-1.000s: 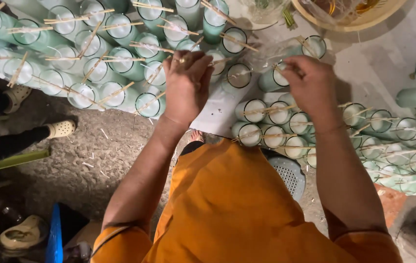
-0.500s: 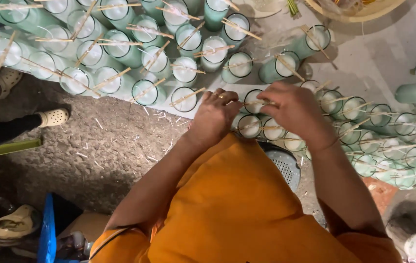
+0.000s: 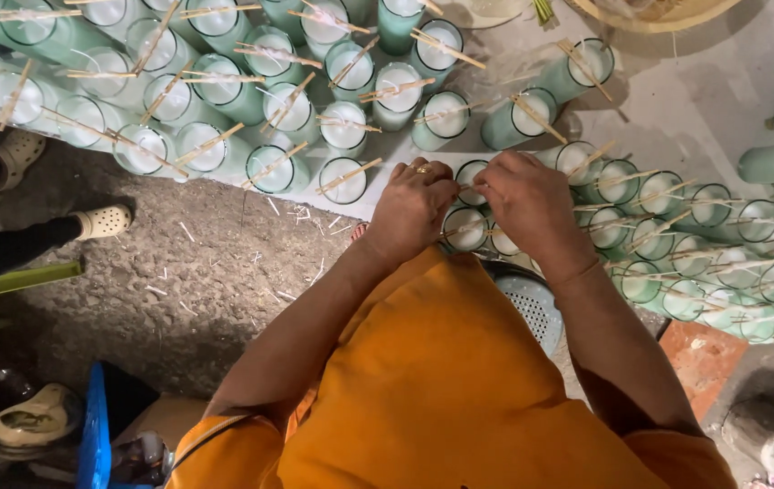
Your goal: Centering and securing wicks in glass jars using wooden sticks
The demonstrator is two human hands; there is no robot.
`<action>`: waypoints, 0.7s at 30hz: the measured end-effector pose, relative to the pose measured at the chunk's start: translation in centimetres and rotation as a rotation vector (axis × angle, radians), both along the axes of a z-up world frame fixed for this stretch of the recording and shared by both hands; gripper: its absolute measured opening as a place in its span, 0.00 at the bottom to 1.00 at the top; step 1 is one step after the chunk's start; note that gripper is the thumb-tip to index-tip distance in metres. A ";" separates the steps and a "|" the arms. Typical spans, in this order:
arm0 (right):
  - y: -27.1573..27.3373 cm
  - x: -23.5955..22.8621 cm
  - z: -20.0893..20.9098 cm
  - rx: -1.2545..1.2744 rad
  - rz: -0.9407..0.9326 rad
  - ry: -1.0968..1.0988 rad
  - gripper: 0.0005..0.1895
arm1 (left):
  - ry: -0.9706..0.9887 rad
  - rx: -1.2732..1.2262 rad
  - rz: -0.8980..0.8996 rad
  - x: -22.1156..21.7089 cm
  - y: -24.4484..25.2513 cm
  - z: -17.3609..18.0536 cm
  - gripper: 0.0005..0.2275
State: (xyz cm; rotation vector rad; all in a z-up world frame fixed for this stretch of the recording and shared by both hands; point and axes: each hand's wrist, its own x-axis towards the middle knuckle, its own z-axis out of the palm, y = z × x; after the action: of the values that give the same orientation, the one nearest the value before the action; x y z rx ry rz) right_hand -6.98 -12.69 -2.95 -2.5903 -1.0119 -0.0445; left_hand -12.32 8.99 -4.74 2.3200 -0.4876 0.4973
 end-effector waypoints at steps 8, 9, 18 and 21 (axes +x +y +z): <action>1.0 -0.2 1.4 0.020 0.013 0.061 0.07 | -0.111 0.064 -0.001 -0.1 -0.7 -1.3 0.08; 0.8 -0.1 1.1 0.045 0.003 0.092 0.05 | -0.118 0.066 0.000 -0.1 -0.7 -1.4 0.08; 1.3 0.7 1.8 0.066 -0.023 0.168 0.04 | -0.117 0.077 -0.004 0.0 -0.9 -2.0 0.06; 0.5 0.9 -0.1 0.041 -0.088 0.159 0.09 | -0.116 0.065 0.003 -0.1 -1.2 -2.3 0.05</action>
State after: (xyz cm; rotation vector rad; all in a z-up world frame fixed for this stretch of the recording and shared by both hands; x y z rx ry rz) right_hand -6.11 -12.14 -3.06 -2.5529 -0.8318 0.1156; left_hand -12.46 7.83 -7.01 2.3632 -0.5631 0.6292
